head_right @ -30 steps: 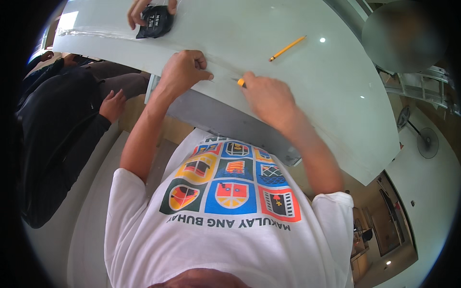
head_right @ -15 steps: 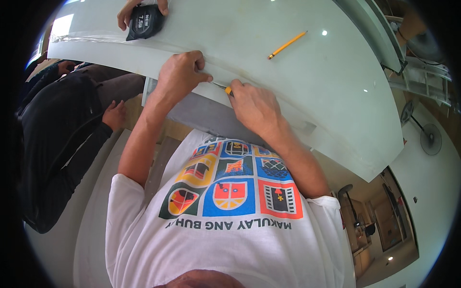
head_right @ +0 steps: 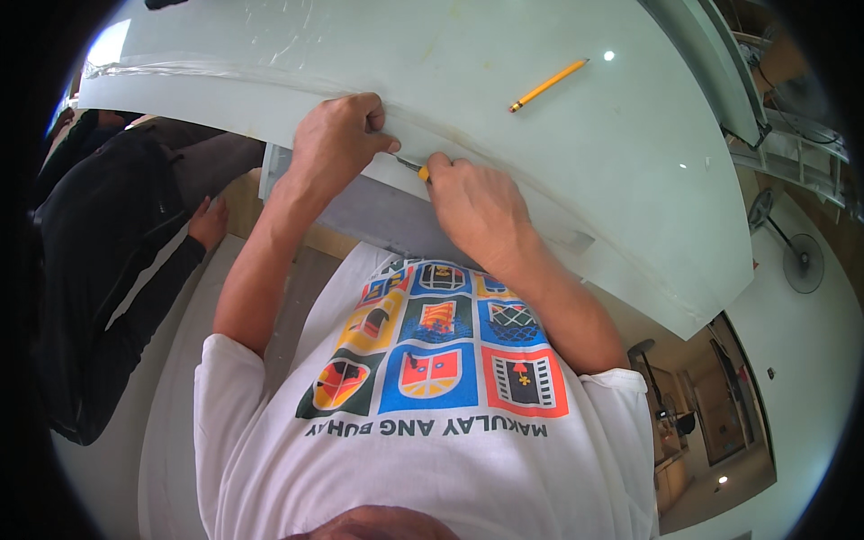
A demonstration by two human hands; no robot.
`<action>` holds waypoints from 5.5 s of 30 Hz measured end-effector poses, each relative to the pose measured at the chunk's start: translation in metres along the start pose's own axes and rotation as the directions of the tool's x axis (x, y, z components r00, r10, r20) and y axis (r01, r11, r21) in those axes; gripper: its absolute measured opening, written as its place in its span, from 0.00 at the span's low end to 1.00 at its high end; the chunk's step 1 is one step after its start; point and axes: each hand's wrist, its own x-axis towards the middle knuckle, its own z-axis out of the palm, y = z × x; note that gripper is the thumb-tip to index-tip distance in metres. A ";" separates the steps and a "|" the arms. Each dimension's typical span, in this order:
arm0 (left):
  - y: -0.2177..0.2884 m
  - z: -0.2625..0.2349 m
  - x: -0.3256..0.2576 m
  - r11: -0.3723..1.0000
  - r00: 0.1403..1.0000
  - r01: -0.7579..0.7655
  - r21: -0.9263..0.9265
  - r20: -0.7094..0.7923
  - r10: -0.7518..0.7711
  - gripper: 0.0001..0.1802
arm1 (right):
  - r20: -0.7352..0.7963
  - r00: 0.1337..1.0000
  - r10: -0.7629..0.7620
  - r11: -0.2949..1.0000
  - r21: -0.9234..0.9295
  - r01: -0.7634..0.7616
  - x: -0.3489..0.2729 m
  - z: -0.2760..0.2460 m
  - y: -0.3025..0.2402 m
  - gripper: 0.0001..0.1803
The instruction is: The person uses a utility knife to cut along the edge of a white cabinet door panel. They repeatedly score and trim the panel while other people stand nearby. The person adjusts the panel position and continues cutting along the marked line.
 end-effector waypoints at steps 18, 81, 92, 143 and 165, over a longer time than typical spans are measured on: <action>0.001 -0.002 -0.003 0.999 0.999 0.017 -0.045 0.041 -0.015 0.14 | 0.095 0.995 -0.031 0.992 -0.119 0.042 0.006 -0.008 -0.008 0.04; 0.003 0.010 -0.006 0.998 1.000 0.002 -0.060 -0.031 -0.004 0.15 | 0.022 0.999 0.024 0.999 0.036 -0.025 -0.001 -0.002 0.012 0.11; -0.002 0.012 -0.004 0.997 0.998 -0.052 -0.049 -0.042 0.050 0.16 | -0.030 0.997 -0.068 0.994 -0.092 0.065 -0.001 0.009 0.012 0.04; 0.005 0.013 0.019 1.000 1.000 -0.011 -0.016 -0.012 0.011 0.18 | -0.029 0.994 0.103 0.993 0.056 -0.101 0.004 -0.003 0.022 0.14; 0.006 0.023 0.012 0.998 0.998 0.015 -0.061 -0.066 -0.019 0.18 | 0.015 0.999 0.045 0.998 -0.050 -0.044 0.002 0.002 0.018 0.09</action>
